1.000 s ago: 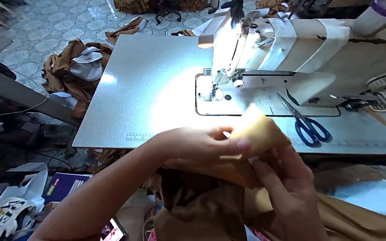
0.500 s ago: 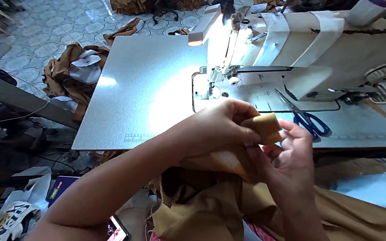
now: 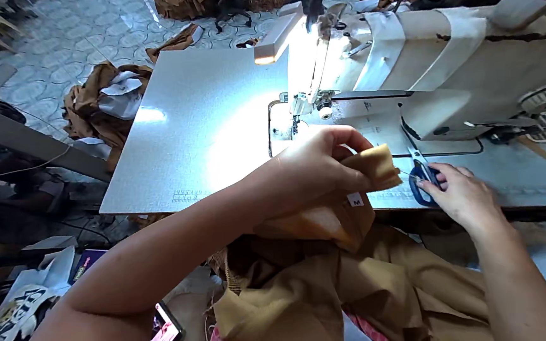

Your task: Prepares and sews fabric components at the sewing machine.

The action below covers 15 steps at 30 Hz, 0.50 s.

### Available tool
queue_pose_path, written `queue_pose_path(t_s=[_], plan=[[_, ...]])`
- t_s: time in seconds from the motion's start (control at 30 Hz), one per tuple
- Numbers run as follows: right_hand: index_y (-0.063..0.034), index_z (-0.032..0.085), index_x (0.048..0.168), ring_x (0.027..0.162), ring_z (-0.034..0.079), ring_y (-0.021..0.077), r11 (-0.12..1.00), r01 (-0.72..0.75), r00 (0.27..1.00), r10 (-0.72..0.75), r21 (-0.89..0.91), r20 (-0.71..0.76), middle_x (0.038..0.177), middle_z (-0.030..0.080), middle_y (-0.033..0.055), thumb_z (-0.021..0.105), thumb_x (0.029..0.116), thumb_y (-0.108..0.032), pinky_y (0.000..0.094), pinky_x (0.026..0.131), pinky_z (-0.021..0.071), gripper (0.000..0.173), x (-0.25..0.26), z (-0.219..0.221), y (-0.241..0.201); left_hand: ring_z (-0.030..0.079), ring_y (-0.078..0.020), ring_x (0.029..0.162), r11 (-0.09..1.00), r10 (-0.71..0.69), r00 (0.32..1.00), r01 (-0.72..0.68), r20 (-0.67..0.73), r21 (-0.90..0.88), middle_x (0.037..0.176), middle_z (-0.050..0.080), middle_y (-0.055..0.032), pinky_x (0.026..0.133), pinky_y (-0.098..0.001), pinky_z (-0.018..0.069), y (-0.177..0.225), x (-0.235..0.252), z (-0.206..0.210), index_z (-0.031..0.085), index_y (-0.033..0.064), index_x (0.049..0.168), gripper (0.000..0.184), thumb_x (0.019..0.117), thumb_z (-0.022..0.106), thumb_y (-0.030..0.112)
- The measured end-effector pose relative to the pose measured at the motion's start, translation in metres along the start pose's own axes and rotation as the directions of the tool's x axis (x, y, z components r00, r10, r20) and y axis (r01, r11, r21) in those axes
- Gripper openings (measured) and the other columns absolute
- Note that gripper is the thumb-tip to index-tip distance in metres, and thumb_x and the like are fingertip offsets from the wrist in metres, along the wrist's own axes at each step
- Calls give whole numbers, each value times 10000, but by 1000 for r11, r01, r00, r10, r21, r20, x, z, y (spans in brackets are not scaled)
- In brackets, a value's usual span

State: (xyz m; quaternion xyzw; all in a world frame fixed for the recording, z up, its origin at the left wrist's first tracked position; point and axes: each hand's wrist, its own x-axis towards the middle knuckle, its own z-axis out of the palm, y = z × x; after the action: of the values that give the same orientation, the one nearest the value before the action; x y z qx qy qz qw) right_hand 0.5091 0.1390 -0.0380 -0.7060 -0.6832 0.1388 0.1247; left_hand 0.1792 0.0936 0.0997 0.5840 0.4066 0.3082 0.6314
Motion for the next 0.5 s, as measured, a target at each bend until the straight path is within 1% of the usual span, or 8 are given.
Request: queue_pose_path(t_s=[0.1,0.13,0.23,0.3,0.33,0.4,0.43,0.5], plan=[[61,449,1498,1125,594,588,999,-41,998,42,-17,47,1245,608,388,713,960,-82,758,956,411,616,-7,-10,-2,683,-67,726,1000,-16,1000,16,-10,-10,874,716,-65,651,-205,573,-1,2,1,601,-2,1137,304,867,683,-115],[31,434,1523,1136,597,590,998,-61,997,62,-26,43,1248,619,379,701,966,-85,764,959,409,628,-12,-13,-3,684,-68,734,999,-26,1000,26,-9,-18,879,716,-66,656,-206,572,-1,2,2,600,0,1142,303,873,681,-111],[-38,499,1506,1087,621,583,999,-4,1000,5,41,-24,1198,650,364,714,951,-75,772,920,415,597,-27,-12,5,680,-67,733,998,-39,999,38,-12,-58,872,704,-64,664,-206,573,-1,3,3,592,3,1132,263,898,676,-85],[-36,563,1455,1004,652,520,983,88,996,-82,164,-39,1151,668,335,736,938,-117,718,857,466,551,-38,-4,16,681,-63,734,996,-32,999,31,-10,-82,861,708,-57,679,-208,576,-3,4,4,601,8,1101,202,922,672,-54],[-24,567,1438,944,667,423,958,145,989,-142,248,-31,1108,681,285,746,926,-225,635,812,509,578,-46,-1,20,679,-59,731,996,-28,1000,27,-12,-83,854,708,-51,678,-205,575,-4,5,5,607,11,1087,179,929,672,-44],[-55,555,1364,883,646,74,861,242,964,-266,448,-9,1043,676,29,690,864,-583,298,755,553,739,-66,2,14,671,-52,725,996,-21,999,18,-30,-86,844,703,-48,675,-198,569,-5,7,7,618,7,1066,164,923,676,-49],[-109,536,1312,914,636,-26,771,262,943,-333,580,16,1031,656,-86,686,822,-688,190,775,548,773,-78,1,5,667,-52,717,996,-20,999,16,-48,-92,833,700,-50,665,-194,565,-6,7,8,620,3,1054,165,914,680,-61],[-233,533,1282,975,640,-57,614,303,883,-468,729,27,1026,655,-174,688,797,-712,141,833,542,699,-97,0,-13,668,-57,718,996,-23,997,16,-78,-86,833,700,-52,665,-198,564,-8,7,11,615,8,1044,182,899,695,-66]])
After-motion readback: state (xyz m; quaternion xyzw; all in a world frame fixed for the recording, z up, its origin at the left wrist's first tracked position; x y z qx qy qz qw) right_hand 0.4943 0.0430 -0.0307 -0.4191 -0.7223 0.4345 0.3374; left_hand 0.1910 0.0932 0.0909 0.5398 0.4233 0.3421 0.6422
